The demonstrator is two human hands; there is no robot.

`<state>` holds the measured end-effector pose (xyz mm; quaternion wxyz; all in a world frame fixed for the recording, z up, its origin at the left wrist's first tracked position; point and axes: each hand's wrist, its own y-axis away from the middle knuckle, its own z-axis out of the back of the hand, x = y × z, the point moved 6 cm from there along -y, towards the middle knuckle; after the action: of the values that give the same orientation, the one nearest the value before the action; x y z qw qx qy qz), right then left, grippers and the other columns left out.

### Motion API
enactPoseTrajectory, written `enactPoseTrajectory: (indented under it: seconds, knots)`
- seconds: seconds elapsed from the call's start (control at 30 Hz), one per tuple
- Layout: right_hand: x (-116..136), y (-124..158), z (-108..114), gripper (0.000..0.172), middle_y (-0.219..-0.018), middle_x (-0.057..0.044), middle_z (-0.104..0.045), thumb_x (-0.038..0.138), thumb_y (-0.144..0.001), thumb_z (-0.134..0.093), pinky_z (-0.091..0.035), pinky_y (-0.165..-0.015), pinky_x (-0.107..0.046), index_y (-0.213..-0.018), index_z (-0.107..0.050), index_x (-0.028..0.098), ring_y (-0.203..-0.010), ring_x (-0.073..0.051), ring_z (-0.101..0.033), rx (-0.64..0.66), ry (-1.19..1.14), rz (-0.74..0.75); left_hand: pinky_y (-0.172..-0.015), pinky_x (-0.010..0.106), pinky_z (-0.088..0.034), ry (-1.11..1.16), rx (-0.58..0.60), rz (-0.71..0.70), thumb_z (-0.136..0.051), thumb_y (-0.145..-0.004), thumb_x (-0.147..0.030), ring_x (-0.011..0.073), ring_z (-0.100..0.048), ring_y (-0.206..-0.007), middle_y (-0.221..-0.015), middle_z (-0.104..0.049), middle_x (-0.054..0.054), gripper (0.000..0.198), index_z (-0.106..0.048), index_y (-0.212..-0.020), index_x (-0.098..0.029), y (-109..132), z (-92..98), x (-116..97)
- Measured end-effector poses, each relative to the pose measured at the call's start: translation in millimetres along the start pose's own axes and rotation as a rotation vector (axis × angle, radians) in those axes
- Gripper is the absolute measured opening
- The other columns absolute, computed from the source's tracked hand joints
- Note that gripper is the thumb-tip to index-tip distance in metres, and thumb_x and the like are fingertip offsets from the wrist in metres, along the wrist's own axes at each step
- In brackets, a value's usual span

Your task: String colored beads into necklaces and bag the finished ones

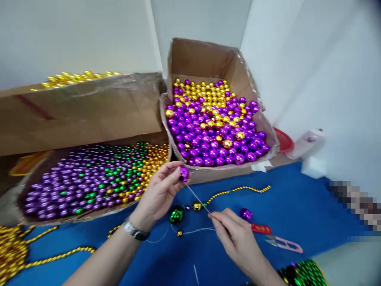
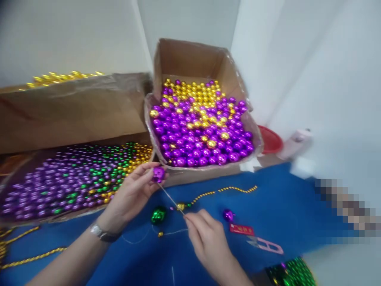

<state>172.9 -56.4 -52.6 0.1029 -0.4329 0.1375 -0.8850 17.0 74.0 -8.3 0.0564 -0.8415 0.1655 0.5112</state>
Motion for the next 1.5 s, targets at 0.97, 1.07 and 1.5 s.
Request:
enactPoseTrajectory:
  seconds: [0.97, 1.07, 1.5]
  knots:
    - [10.8, -82.6, 70.9, 0.019, -0.087, -0.003, -0.064, 0.017, -0.092, -0.048, -0.049, -0.073, -0.029, -0.101, -0.064, 0.021, -0.08, -0.015, -0.059, -0.338, 0.048, 0.284, -0.071, 0.029, -0.054, -0.073, -0.067, 0.044, -0.062, -0.083, -0.025, 0.0185, -0.058, -0.092, -0.108, -0.06, 0.009, 0.025, -0.059, -0.107, -0.019, 32.2, 24.4, 11.4]
    - [29.8, -124.8, 68.1, 0.018, -0.097, -0.004, -0.065, 0.022, -0.092, -0.051, -0.043, -0.089, -0.036, -0.104, -0.064, 0.022, -0.095, -0.017, -0.057, -0.372, 0.023, 0.317, -0.072, 0.028, -0.054, -0.057, -0.064, 0.033, -0.063, -0.083, -0.024, 0.0185, -0.06, -0.092, -0.108, -0.061, 0.009, 0.025, -0.059, -0.107, -0.018, 37.4, 23.1, 10.8]
    - [30.2, -27.4, 1.0, 0.021, -0.086, -0.002, -0.063, 0.017, -0.092, -0.048, -0.044, -0.068, -0.024, -0.107, -0.063, 0.022, -0.076, -0.014, -0.059, 0.114, -0.146, 0.084, -0.079, 0.025, -0.054, 0.143, -0.169, 0.093, -0.061, -0.082, -0.019, 0.0206, -0.065, -0.095, -0.102, -0.066, 0.009, 0.027, -0.059, -0.109, -0.015, 43.5, 48.7, 19.3]
